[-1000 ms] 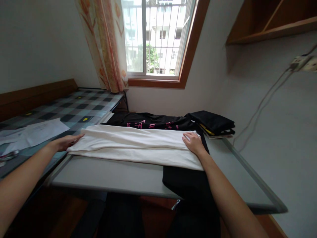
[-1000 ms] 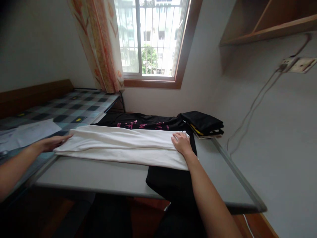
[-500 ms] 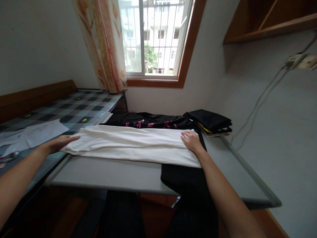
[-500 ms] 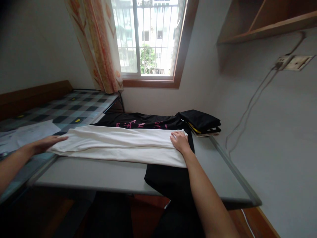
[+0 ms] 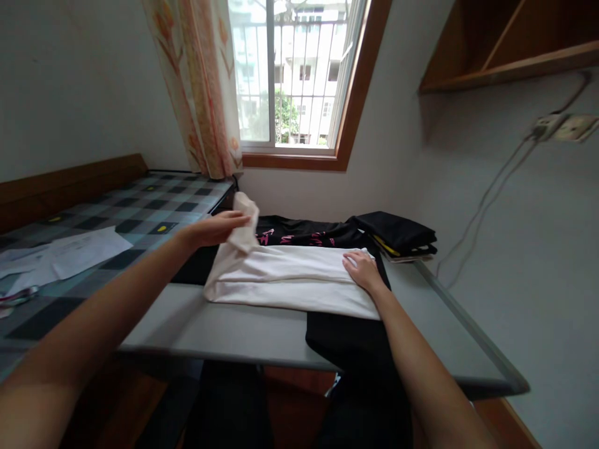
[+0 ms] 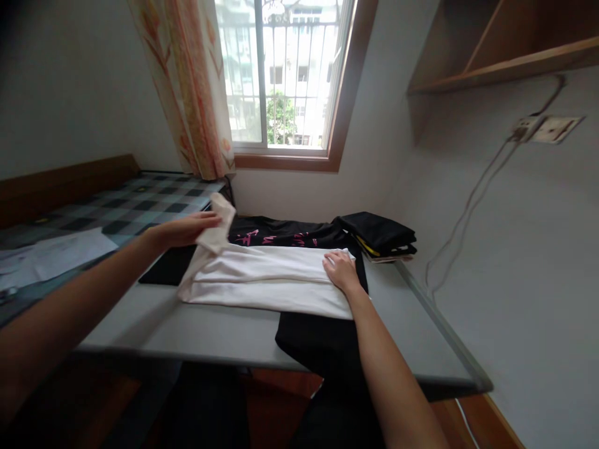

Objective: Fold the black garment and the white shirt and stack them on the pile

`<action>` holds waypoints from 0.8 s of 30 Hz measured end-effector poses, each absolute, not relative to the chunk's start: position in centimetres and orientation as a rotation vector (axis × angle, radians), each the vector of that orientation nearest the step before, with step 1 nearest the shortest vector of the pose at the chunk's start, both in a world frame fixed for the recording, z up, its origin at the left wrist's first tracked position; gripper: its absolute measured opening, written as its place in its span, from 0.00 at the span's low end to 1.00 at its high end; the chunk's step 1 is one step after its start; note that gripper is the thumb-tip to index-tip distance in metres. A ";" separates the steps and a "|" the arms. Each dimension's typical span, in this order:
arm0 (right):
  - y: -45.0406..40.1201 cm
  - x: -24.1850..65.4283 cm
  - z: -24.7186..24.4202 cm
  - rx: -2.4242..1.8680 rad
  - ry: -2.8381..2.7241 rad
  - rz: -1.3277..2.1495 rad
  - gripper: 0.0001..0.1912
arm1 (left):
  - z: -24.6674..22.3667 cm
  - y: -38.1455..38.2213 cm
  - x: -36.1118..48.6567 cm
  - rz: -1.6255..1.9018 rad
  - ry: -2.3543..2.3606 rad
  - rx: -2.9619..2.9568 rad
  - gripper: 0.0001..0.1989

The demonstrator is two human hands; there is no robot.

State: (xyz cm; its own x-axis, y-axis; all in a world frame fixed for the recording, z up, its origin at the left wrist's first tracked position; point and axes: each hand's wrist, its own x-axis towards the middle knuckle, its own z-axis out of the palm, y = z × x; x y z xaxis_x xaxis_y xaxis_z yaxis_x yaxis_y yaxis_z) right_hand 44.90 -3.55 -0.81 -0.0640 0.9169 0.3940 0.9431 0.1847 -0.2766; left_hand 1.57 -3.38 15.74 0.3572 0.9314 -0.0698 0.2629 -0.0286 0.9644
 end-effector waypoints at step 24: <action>-2.5 31.0 4.8 -1.830 -1.949 0.497 0.18 | 4.7 -11.5 -0.5 0.238 1.137 3.015 0.17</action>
State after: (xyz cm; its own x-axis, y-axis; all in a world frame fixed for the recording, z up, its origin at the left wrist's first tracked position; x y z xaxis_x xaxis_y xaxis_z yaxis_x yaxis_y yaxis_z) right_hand 31.03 -2.49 4.84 -0.0462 0.9972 0.0583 0.8473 0.0701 -0.5265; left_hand -0.49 -11.54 4.74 0.7418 0.6491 0.1687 0.6622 -0.7487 -0.0313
